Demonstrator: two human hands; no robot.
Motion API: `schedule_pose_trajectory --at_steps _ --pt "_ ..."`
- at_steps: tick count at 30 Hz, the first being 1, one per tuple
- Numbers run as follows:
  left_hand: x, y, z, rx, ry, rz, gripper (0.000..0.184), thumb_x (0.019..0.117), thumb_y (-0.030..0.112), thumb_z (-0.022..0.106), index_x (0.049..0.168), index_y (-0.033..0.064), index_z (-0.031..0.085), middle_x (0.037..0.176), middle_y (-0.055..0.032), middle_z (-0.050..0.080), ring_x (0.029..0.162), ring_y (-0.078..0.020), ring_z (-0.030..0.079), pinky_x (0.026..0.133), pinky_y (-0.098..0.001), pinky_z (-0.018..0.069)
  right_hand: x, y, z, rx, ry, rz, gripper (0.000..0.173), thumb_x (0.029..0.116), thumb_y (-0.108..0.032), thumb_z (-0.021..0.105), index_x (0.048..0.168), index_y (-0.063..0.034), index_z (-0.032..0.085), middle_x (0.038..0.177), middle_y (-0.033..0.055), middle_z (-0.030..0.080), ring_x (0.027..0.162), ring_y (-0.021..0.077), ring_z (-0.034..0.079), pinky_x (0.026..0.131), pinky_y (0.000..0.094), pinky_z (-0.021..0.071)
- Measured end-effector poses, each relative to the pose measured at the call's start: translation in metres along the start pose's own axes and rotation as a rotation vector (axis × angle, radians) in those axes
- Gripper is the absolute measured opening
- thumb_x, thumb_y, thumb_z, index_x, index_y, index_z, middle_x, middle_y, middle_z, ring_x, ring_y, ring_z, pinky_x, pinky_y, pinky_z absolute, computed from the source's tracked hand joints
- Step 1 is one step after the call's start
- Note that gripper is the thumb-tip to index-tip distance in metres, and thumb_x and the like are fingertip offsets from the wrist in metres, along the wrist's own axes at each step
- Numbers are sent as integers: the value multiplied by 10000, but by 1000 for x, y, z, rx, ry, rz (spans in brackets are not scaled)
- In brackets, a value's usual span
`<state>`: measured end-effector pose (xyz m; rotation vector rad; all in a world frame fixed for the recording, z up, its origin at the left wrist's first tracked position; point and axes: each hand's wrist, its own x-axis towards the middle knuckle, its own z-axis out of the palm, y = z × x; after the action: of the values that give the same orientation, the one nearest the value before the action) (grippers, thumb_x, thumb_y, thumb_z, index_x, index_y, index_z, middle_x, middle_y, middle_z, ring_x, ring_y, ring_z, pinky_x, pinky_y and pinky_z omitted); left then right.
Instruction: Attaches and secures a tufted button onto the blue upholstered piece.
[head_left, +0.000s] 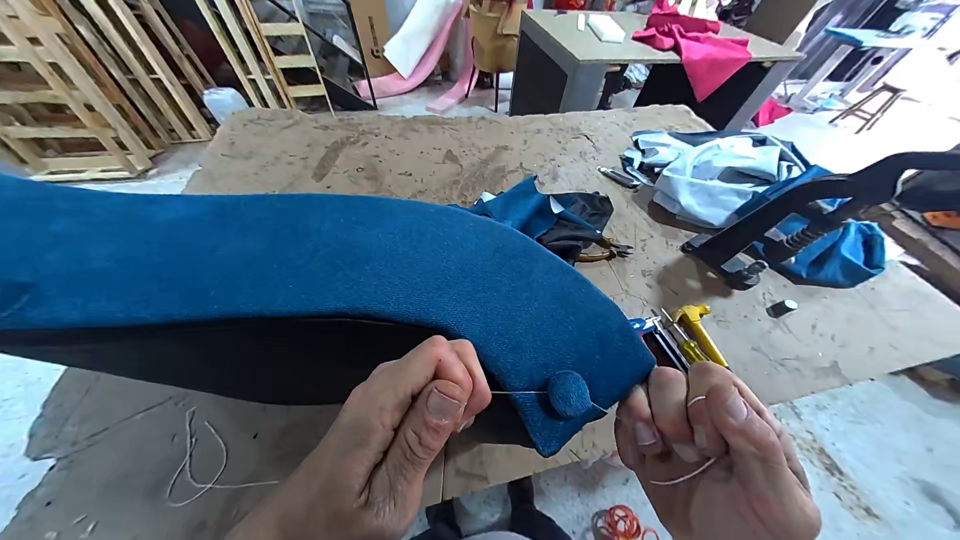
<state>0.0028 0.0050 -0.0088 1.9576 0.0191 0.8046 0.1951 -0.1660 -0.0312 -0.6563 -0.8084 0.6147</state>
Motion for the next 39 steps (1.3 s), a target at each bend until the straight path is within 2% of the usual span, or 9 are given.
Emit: schedule_pose_trajectory --at_steps 4,7,11,14,16,21,25,31,39 --pt "-2 -2 10 -320 70 -32 317 1103 428 408 961 188 558 843 57 552 696 -12 550 589 -151 482 -9 1 5 93 -21 -7 336 1064 -319 531 866 -96 688 848 65 724 855 183 730 782 317 605" --pt "-10 9 16 -479 180 -178 164 1063 367 547 1131 222 584 797 58 568 593 -14 557 506 -171 516 -22 -2 13 84 28 -33 361 1049 -354 528 847 -105 693 820 58 718 823 189 728 750 327 604" --pt "-20 36 10 -49 200 -422 162 1021 281 628 1136 171 659 699 84 574 499 -8 507 416 -172 447 -35 -14 18 30 200 -13 209 1000 -286 622 854 -137 637 650 -4 606 568 125 640 542 293 579" --pt "-31 36 14 330 176 -383 211 1003 382 624 1018 213 750 669 157 568 528 53 465 442 -141 369 -39 -26 20 -356 174 181 155 977 -280 680 1059 -205 571 650 -87 569 531 43 582 493 246 549" --pt "-35 35 20 417 246 -345 198 980 413 640 957 263 767 683 177 586 546 64 483 455 -131 384 -36 -31 22 -644 56 268 246 990 -258 671 1183 -116 616 649 -85 555 507 19 527 454 223 499" --pt "-42 56 43 219 316 -385 181 976 353 665 944 223 786 1129 39 643 1041 -86 626 850 -262 568 -36 -33 25 -993 -164 81 143 977 -204 700 988 -83 775 871 10 626 622 -19 530 499 129 443" --pt "-37 67 75 -417 285 -502 198 1039 135 536 1004 25 696 1220 -105 702 1118 -163 675 963 -338 567 -49 -27 41 -1219 -245 -113 115 948 -152 708 1002 -88 788 920 92 688 677 61 610 539 185 495" --pt "-31 64 93 -539 454 -497 204 1032 88 512 975 18 695 981 -81 724 935 -159 699 885 -341 588 -61 -42 26 -1192 -187 -133 199 939 -260 722 1091 -135 749 1106 83 678 998 101 654 763 228 563" --pt "-35 55 101 116 329 -207 179 989 200 670 939 37 724 967 -21 709 929 -65 676 822 -246 594 -20 -33 41 -849 -152 175 160 955 -253 695 892 -119 756 777 -51 706 617 27 643 515 200 549"
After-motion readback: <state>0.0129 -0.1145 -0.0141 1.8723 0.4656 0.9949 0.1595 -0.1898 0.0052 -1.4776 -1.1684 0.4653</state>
